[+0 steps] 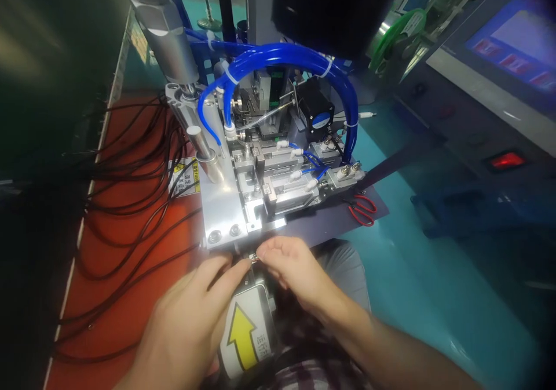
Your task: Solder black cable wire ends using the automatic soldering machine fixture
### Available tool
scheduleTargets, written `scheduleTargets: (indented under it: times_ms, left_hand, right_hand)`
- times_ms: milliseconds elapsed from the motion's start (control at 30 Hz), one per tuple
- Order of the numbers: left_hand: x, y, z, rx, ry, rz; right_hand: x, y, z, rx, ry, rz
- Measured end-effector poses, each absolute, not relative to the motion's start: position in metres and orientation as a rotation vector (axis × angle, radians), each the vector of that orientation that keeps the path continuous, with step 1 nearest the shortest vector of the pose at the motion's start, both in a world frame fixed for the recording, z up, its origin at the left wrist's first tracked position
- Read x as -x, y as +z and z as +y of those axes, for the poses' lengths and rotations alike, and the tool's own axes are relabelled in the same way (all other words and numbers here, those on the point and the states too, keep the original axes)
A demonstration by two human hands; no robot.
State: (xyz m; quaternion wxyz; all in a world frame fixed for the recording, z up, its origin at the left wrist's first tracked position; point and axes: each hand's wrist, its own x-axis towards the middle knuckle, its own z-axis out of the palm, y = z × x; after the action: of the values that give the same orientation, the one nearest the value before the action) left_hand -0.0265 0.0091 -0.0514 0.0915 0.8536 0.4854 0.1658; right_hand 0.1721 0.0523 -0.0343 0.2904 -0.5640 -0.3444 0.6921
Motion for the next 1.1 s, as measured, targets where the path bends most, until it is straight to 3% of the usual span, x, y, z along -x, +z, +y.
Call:
scheduleTargets:
  times_ms: [100, 233, 533, 833, 1100]
  left_hand:
    - [0.027, -0.047, 0.012, -2.6, 0.571, 1.387]
    - [0.025, -0.046, 0.012, -2.547, 0.674, 1.376]
    - [0.042, -0.05, 0.018, -2.855, 0.441, 1.288]
    - [0.035, -0.04, 0.018, -2.848, 0.442, 1.377]
    - [0.028, -0.046, 0.008, -2.478, 0.54, 1.488]
  right_hand:
    - [-0.178, -0.04, 0.054, 1.468, 1.917, -0.893]
    - [-0.181, -0.05, 0.047, 1.424, 1.763, -1.042]
    - [-0.163, -0.039, 0.043, 1.466, 1.697, -0.963]
    - [-0.169, -0.045, 0.044, 1.367, 1.8, -1.035]
    - [-0.162, -0.048, 0.038, 1.333, 1.65, -1.038]
